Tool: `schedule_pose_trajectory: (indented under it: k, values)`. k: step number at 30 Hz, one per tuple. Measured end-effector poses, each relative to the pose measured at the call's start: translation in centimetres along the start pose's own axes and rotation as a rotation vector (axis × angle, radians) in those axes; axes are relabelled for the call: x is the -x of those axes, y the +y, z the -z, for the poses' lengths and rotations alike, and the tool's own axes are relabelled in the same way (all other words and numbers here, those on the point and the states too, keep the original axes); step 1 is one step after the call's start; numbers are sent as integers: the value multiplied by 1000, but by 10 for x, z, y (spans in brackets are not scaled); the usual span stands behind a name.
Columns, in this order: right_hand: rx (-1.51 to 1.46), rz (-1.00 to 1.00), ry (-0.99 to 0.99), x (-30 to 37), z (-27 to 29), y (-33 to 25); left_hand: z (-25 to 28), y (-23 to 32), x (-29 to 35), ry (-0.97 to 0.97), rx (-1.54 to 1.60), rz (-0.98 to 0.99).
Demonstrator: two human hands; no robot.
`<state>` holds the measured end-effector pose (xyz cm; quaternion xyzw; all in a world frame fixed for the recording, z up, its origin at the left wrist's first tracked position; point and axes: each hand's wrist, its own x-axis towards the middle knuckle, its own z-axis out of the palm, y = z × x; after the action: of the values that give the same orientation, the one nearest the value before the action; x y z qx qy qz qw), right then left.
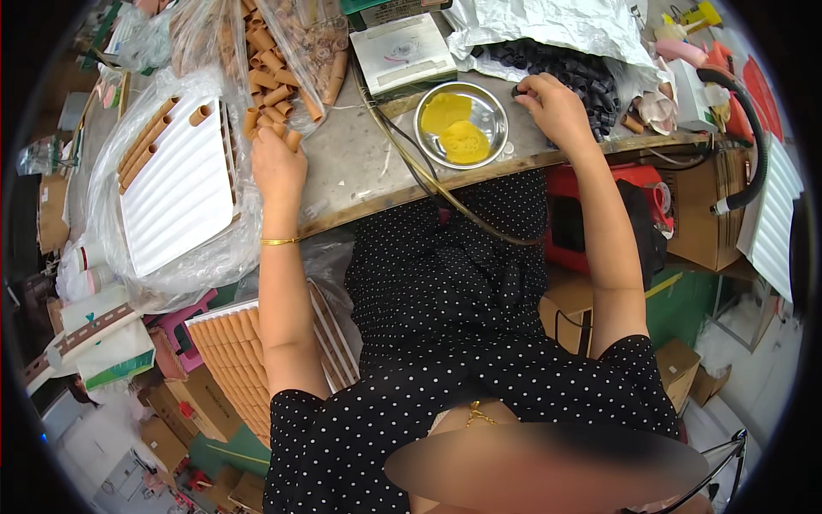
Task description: Manually assembling small cylindrical components by applying adhesive and joining parts at a factory workstation.
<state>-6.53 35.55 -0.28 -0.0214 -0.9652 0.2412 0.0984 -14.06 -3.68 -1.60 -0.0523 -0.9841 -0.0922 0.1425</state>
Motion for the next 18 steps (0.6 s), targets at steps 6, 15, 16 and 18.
schedule_pose_trajectory:
  k: [6, 15, 16, 18]
  values:
    - [228, 35, 2, -6, -10, -1, 5, -11, 0, -71, 1, -17]
    - [177, 438, -159, -7, -37, -62, 27, 57, 20, -78, 850, -59]
    - [172, 445, -160, -8, -38, -63, 21, 63, 24, -130, 1008, -97]
    - [274, 464, -197, -8, -39, -65, 16, 72, 29, -165, 1069, -133]
